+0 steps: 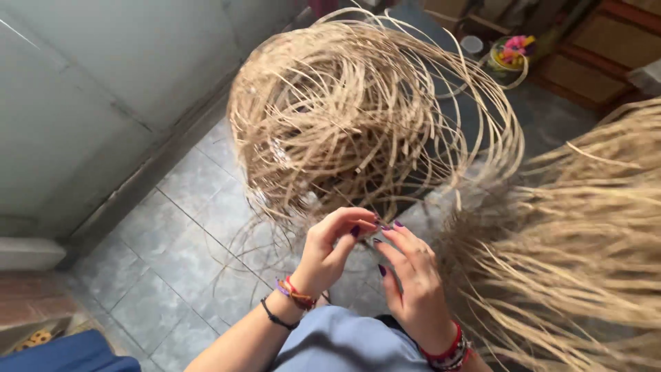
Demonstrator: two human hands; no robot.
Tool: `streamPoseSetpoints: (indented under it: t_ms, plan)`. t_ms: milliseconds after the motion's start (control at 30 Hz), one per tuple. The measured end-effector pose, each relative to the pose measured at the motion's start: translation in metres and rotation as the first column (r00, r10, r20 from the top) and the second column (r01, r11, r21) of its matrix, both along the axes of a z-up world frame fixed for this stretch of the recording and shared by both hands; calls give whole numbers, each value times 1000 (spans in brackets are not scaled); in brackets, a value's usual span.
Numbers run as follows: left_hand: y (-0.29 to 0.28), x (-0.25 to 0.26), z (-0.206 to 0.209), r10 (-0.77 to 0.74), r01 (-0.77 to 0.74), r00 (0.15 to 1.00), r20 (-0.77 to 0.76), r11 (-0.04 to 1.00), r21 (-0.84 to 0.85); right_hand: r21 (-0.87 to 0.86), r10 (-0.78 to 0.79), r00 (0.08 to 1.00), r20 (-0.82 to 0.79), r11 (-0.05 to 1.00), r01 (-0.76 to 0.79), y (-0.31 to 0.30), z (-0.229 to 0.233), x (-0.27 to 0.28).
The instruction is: Weaving and tying natural fiber strands onto a circular frame to create a decorative item
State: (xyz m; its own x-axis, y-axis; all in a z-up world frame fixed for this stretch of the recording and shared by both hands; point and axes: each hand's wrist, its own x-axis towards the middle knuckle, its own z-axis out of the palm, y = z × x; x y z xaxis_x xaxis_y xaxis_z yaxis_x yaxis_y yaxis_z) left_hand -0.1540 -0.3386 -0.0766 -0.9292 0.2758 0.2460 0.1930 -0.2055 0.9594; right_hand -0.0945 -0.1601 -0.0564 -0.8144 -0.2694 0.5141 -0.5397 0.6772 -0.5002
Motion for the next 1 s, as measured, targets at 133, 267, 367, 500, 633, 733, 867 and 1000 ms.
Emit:
streamPoseSetpoints:
  t_ms: [133, 267, 367, 500, 633, 733, 867, 1000]
  plan:
    - [-19, -28, -7, 36, -35, 998, 60, 999, -20, -4, 15, 999, 39, 1000, -15, -21, -13, -48]
    - [-24, -61, -26, 109, -110, 991, 77, 994, 5, -12, 15, 997, 73, 1000, -14, -21, -56, -120]
    - [-22, -81, -36, 161, -171, 976, 145, 984, 59, 55, 4, 994, 107, 998, -10, -18, -100, -172]
    - [-21, -102, -36, 223, -232, 958, 180, 972, 28, 78, 46, 926, 375, 994, -81, -12, -158, -230]
    - [-18, -119, -59, 285, -292, 931, 226, 956, 0, -174, 106, 800, 590, 985, -2, -10, -167, -259]
    - [-5, -117, -77, 186, -157, 973, 139, 968, -197, -693, 343, 682, 646, 637, 337, -18, -109, -249]
    - [31, -116, -40, -406, 136, 651, 641, 893, 428, -870, 532, 694, 485, 373, 321, -9, -55, -237]
    - [28, -148, -16, -276, -295, 832, 482, 516, 804, -864, 508, 717, 478, 419, 279, 30, -32, -223]
